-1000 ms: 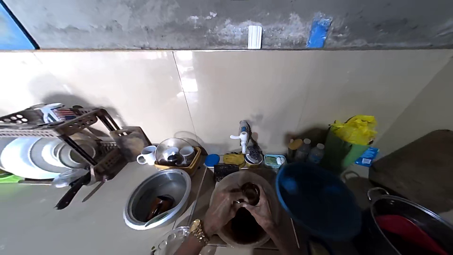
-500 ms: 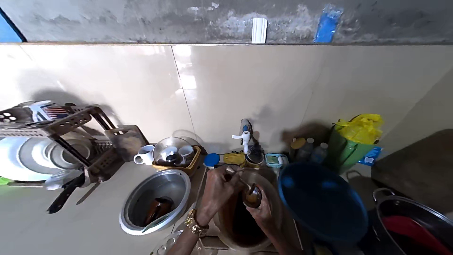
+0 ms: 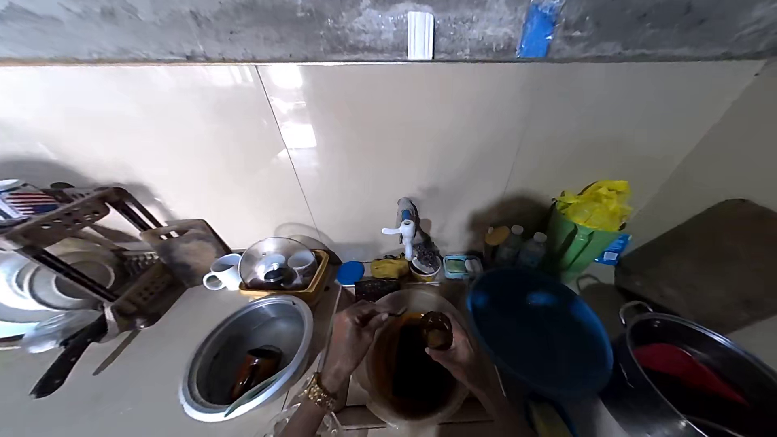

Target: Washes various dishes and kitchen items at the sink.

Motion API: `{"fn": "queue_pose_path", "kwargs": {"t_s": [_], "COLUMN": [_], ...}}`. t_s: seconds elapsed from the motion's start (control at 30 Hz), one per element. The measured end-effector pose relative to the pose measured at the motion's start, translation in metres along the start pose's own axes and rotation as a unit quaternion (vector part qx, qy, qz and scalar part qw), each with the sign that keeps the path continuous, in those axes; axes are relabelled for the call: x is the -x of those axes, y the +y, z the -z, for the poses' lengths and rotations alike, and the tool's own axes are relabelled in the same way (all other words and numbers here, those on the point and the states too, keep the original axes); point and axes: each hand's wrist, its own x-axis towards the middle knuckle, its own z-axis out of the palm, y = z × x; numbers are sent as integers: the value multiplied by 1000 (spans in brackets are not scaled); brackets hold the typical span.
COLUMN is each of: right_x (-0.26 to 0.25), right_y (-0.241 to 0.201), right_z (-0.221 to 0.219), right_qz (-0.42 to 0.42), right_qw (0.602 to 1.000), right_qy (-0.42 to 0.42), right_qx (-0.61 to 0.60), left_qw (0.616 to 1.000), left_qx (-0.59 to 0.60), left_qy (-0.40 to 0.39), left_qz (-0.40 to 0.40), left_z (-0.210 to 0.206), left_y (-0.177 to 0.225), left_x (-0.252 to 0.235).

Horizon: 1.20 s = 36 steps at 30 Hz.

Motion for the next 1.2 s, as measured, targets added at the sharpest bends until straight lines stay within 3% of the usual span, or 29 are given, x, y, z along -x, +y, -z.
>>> {"fn": "queue_pose_path", "kwargs": {"t_s": [0.1,0.2,0.27,0.43,0.7,0.9,1.1,1.2], "right_x": [0,7,11,15,16,24,33,36], "right_y": [15,10,8,23,15,6,9,6], "right_z": [0,5,5,-7,-10,2,10,11], "right_qz": [-12,-9,-20,76,121,127,180,138], "right_qw": [999,999,1000,995,989,989,979,988], "right_qy": [36,-14,-6,66,75,76,93,70], "right_qx": [32,31,19,9,-41,-1,-7,-12], "left_qw": [1000,1000,1000,999,994,992,994,996], "left_qx": [2,7,-1,-2,-17,-20,-32,-46], "left_qy": [-9,-2,9,32,53,52,38,2], "left_qz": [-4,-15,-23,-38,-92,-112,-97,-71], "left_z": [-16,-26,-30,-30,-29,-36,-42,-44], "left_y": [-16,-24,-29,-41,-44,-43,-38,-38], "left_x": [11,22,28,37,42,43,44,49]}}
